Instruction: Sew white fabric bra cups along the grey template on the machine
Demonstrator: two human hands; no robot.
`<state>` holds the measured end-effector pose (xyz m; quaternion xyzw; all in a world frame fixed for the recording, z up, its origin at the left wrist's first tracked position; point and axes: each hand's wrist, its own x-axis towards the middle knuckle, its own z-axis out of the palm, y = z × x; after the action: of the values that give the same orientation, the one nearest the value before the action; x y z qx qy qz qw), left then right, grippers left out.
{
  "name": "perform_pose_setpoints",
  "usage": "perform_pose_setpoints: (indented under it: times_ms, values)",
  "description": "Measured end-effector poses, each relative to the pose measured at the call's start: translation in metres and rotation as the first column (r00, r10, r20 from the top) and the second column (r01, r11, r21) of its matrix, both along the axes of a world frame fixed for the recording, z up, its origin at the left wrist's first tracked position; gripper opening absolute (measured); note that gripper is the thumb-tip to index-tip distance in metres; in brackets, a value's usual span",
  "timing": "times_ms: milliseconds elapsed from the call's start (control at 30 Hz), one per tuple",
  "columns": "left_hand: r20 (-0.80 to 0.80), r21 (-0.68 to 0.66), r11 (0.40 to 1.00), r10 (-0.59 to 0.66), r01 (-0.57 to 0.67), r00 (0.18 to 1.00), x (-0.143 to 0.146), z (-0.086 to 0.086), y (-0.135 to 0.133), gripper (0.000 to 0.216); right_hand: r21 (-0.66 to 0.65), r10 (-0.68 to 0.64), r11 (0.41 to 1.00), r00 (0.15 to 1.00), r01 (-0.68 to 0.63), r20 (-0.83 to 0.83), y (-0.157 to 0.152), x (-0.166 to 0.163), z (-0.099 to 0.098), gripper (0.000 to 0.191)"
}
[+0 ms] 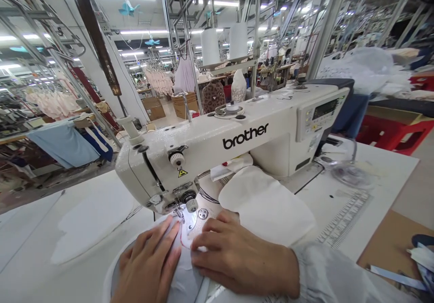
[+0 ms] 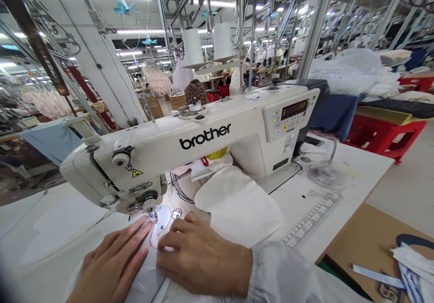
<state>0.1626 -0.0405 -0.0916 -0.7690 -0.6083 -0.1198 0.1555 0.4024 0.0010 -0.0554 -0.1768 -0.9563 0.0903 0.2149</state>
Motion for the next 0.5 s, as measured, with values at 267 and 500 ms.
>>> perform_pose_setpoints:
  times_ms: [267, 500]
  values:
    - [0.043, -0.013, 0.982, 0.188, -0.188, 0.981, 0.023, 0.001, -0.010, 0.044, -0.014, -0.008, 1.000, 1.000, 0.008, -0.010, 0.008, 0.002, -0.002, 0.021]
    - [0.059, -0.022, 0.975, 0.221, -0.220, 0.973, 0.037, -0.003, -0.014, 0.048, -0.031, -0.026, 0.999, 0.999, 0.025, -0.032, 0.013, 0.004, -0.006, 0.024]
